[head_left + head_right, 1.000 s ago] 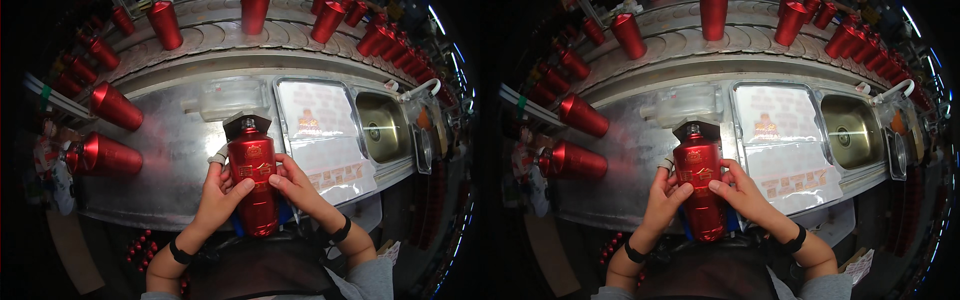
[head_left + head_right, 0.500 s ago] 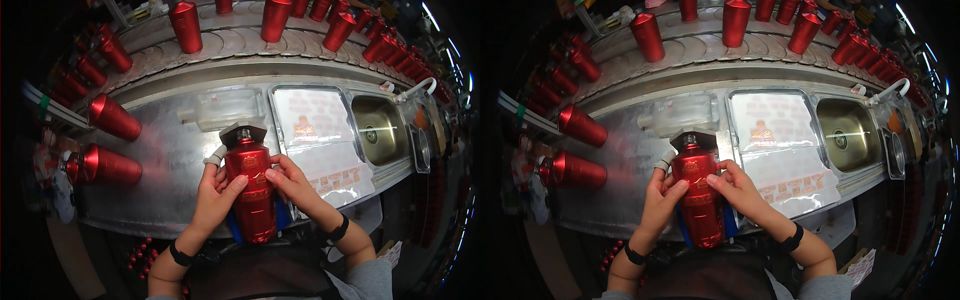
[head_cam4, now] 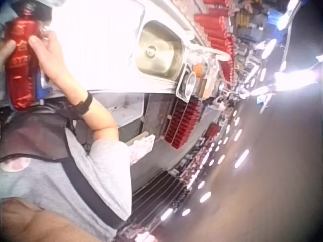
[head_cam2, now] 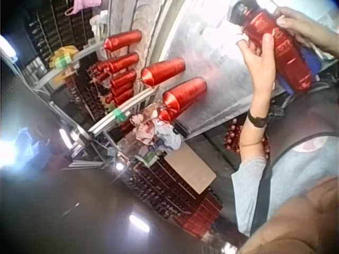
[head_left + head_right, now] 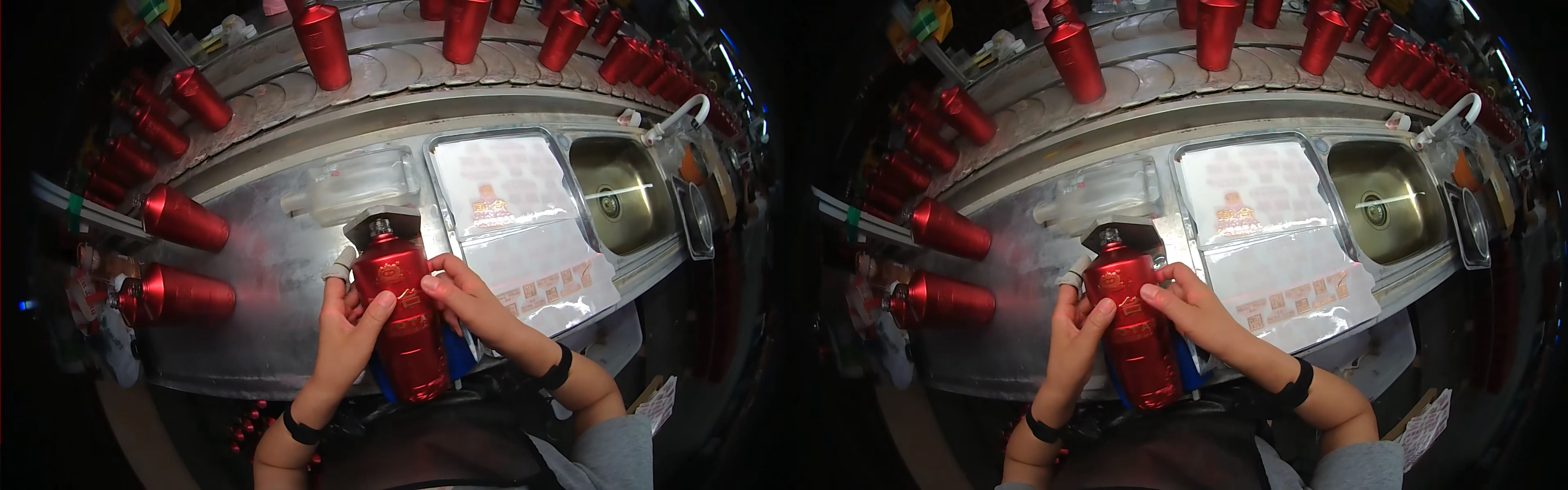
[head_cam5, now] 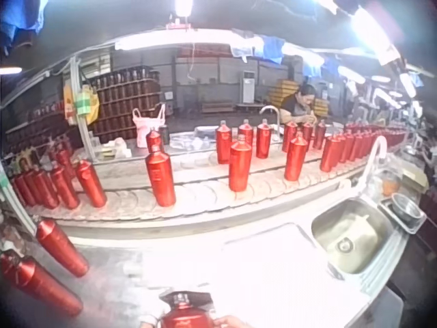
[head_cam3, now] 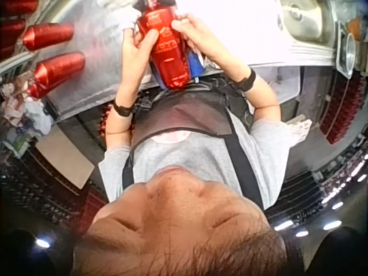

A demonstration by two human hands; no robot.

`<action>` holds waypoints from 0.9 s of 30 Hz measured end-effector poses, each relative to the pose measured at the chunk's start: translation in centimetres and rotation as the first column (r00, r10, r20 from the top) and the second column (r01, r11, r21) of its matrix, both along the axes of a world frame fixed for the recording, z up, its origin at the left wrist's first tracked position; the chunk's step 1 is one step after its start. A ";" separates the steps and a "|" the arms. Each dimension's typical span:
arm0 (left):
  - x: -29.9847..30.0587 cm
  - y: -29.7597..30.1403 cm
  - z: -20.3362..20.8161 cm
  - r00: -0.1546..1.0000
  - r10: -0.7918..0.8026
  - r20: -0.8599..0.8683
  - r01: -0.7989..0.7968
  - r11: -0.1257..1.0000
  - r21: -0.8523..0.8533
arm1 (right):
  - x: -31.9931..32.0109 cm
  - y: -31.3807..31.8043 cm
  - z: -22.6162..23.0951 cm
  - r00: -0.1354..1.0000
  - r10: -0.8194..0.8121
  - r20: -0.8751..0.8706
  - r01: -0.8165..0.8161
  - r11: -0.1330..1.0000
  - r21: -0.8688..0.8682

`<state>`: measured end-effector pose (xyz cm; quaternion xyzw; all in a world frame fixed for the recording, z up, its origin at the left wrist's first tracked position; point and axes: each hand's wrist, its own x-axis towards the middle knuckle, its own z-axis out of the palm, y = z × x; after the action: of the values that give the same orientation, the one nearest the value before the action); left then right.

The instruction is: The person applies a clear adhesive label onto a red bottle by hand, smoothing it out with a cloth and a finger.

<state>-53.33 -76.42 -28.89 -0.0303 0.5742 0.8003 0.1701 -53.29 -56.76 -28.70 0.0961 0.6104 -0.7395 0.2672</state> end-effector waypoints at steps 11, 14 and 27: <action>0.0 0.1 -0.5 1.000 0.005 -0.011 -0.005 1.000 0.002 | 0.3 0.3 -0.6 0.994 0.044 -0.100 -0.034 0.995 0.097; 0.0 0.0 -0.3 1.000 -0.003 0.002 0.003 1.000 -0.009 | 0.0 0.5 -0.3 0.990 0.072 -0.125 -0.060 0.993 0.098; -0.1 1.2 0.4 0.999 0.017 -0.035 -0.023 0.983 -0.183 | 0.2 0.3 -1.9 0.988 0.029 -0.150 -0.016 0.996 0.083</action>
<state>-53.39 -75.20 -28.50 -0.0382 0.6479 0.7461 0.1490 -53.08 -56.41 -30.60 0.0436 0.6597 -0.7160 0.2241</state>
